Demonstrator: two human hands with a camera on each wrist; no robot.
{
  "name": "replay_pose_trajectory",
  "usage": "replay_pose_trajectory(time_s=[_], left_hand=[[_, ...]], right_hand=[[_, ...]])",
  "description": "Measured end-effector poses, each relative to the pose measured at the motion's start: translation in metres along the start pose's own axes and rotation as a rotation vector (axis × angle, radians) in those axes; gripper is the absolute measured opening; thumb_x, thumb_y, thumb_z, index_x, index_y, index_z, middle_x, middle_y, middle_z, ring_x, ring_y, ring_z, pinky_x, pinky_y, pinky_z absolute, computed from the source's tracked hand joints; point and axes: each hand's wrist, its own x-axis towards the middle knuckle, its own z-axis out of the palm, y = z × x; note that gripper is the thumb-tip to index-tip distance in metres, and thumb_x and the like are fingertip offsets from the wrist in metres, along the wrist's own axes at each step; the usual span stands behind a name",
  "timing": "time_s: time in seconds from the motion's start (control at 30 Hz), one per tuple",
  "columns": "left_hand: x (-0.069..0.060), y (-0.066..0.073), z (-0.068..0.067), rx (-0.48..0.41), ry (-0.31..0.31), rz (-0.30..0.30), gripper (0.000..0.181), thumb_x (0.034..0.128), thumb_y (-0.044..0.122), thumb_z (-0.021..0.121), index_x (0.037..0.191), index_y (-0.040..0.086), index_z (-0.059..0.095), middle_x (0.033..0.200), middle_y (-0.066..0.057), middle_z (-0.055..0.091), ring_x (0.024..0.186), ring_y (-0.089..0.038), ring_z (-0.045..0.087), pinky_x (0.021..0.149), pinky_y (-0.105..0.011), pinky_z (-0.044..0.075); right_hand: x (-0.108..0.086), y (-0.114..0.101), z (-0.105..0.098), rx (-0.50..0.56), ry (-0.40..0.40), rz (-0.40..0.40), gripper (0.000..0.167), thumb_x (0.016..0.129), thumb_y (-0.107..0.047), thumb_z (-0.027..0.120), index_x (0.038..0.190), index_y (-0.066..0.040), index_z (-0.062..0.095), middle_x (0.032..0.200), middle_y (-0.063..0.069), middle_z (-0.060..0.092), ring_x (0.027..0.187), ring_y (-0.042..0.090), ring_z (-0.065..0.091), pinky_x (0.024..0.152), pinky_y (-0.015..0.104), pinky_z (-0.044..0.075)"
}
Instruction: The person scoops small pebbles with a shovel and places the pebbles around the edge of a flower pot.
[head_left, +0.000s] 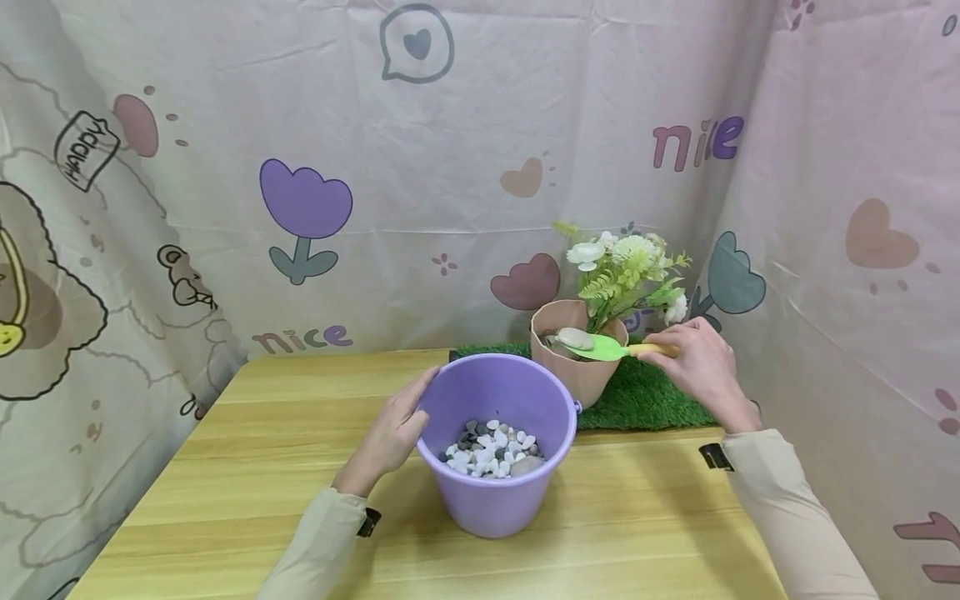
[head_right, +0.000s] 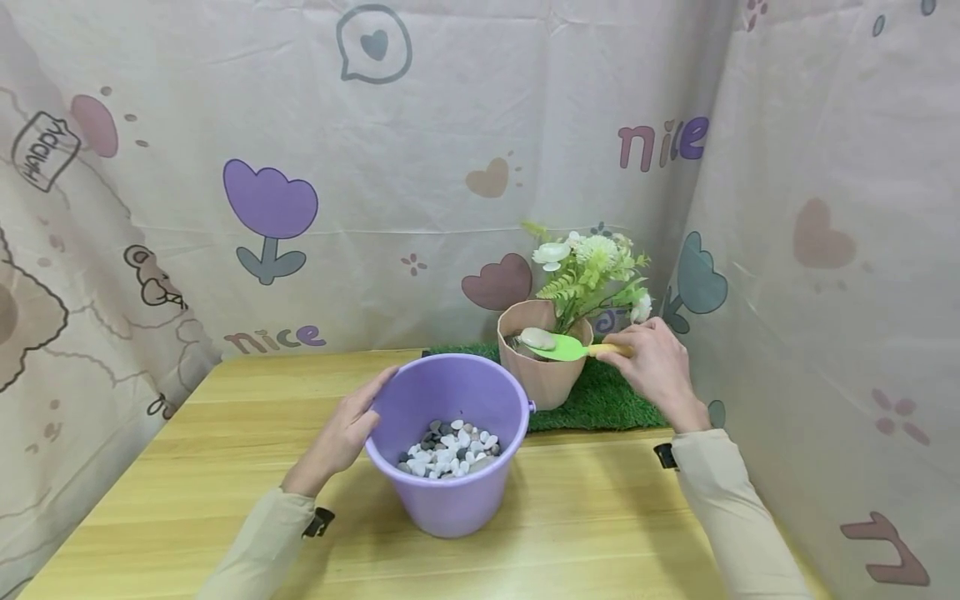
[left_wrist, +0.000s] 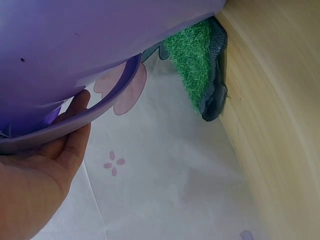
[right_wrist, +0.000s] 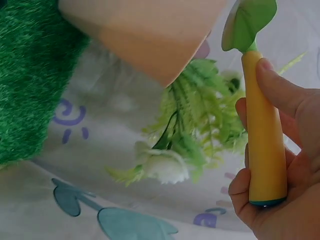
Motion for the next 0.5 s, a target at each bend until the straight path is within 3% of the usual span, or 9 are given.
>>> replay_pose_trajectory(time_s=[0.5], left_hand=[[0.000,-0.002,0.000,0.001,0.008,0.011,0.067,0.0857,0.001,0.041,0.152,0.003,0.033,0.153,-0.017,0.041,0.136,-0.036,0.045,0.109,-0.052,0.039]], right_hand=[[-0.013,0.013,-0.002,0.008,-0.057,0.090,0.032,0.081,-0.039,0.076,0.099,-0.012,0.079,0.088,0.011,0.074,0.081,0.021,0.050,0.061,0.039,0.040]])
